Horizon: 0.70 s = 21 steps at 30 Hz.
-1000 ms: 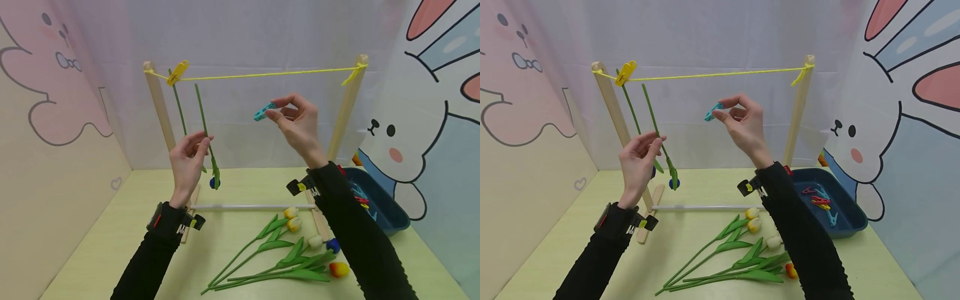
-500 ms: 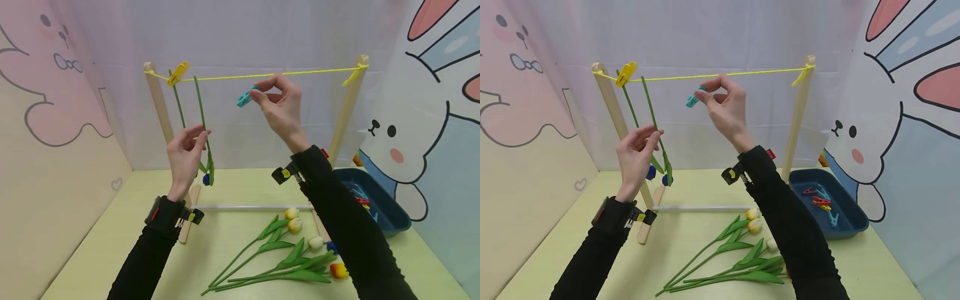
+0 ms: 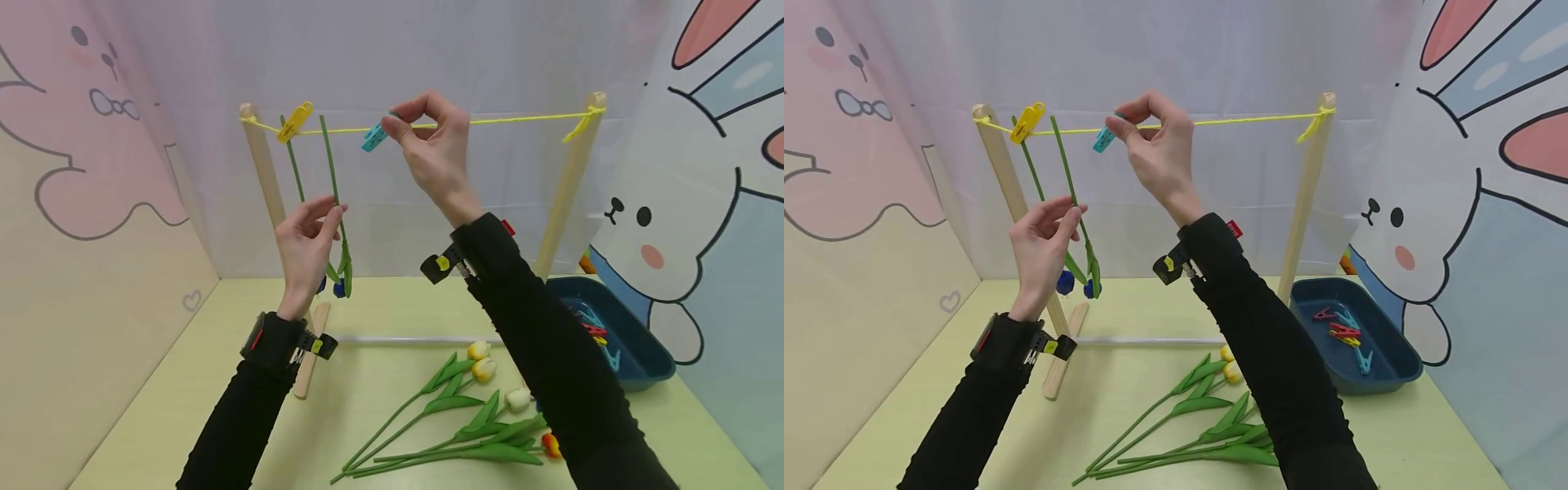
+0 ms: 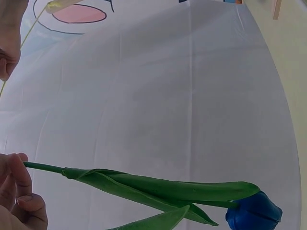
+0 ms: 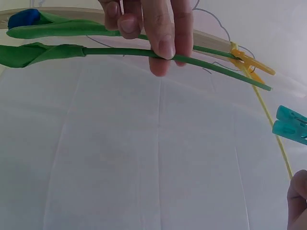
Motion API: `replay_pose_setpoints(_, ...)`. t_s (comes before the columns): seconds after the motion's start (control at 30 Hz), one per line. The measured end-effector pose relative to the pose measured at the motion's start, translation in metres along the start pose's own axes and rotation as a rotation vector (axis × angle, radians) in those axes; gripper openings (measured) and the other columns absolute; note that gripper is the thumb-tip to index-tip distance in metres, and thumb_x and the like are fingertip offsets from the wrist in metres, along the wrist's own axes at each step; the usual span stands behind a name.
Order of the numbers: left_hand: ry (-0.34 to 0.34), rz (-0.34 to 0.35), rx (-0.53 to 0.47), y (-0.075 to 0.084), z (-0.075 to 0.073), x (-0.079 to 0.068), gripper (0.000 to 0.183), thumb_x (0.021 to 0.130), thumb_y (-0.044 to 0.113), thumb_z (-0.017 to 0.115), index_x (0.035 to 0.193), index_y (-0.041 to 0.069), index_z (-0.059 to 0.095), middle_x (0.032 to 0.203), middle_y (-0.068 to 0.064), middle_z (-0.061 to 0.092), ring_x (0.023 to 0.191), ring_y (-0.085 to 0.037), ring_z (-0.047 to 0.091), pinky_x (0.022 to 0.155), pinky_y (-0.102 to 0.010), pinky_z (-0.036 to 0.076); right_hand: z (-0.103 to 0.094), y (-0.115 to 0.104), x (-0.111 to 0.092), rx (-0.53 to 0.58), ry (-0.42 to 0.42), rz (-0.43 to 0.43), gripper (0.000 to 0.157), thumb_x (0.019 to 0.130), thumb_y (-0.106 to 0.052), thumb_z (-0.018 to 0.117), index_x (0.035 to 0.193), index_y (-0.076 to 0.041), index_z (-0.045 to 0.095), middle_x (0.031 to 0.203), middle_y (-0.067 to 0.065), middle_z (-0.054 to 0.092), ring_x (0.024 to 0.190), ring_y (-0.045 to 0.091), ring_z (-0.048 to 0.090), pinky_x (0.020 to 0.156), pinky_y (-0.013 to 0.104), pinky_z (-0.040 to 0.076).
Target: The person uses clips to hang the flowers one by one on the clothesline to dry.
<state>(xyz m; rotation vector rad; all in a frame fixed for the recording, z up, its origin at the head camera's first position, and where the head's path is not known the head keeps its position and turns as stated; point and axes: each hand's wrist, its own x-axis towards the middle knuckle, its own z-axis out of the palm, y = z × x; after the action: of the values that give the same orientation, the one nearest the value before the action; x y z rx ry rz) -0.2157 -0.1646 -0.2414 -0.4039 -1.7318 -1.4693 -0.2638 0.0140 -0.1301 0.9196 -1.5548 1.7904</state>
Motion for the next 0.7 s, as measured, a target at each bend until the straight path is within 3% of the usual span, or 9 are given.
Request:
replay_pose_setpoints(0.23, 0.013, 0.001, 0.007, 0.0, 0.001, 0.004, 0.025, 0.096, 0.006, 0.067, 0.118, -0.005, 0.068, 0.111, -0.029, 0.072, 0.058, 0.0, 0.058, 0.062, -0.017, 0.051, 0.017, -0.007, 0.009, -0.012, 0.025, -0.007, 0.01, 0.086, 0.0, 0.077, 0.083, 0.002, 0.068, 0.079, -0.005, 0.064, 0.078, 0.009, 0.06, 0.072, 0.022, 0.058)
replay_pose_setpoints(0.47, 0.022, -0.01, 0.013, 0.0, 0.003, 0.006, 0.027, 0.095, 0.009, 0.069, 0.119, -0.004, 0.069, 0.11, -0.027, 0.073, 0.056, -0.005, 0.059, 0.063, -0.018, 0.051, 0.028, -0.008, 0.012, -0.066, 0.062, -0.011, 0.009, 0.087, -0.002, 0.077, 0.084, 0.003, 0.069, 0.08, 0.004, 0.066, 0.075, 0.006, 0.057, 0.07, 0.022, 0.055)
replay_pose_setpoints(0.7, 0.033, -0.035, 0.044, 0.001, 0.004, 0.008, 0.024, 0.095, 0.009, 0.069, 0.117, -0.002, 0.07, 0.109, -0.025, 0.074, 0.054, 0.0, 0.056, 0.06, -0.017, 0.05, 0.037, -0.01, 0.016, -0.106, 0.077, 0.003, 0.013, 0.088, -0.005, 0.077, 0.086, 0.005, 0.069, 0.074, -0.004, 0.06, 0.074, 0.004, 0.054, 0.067, 0.018, 0.051)
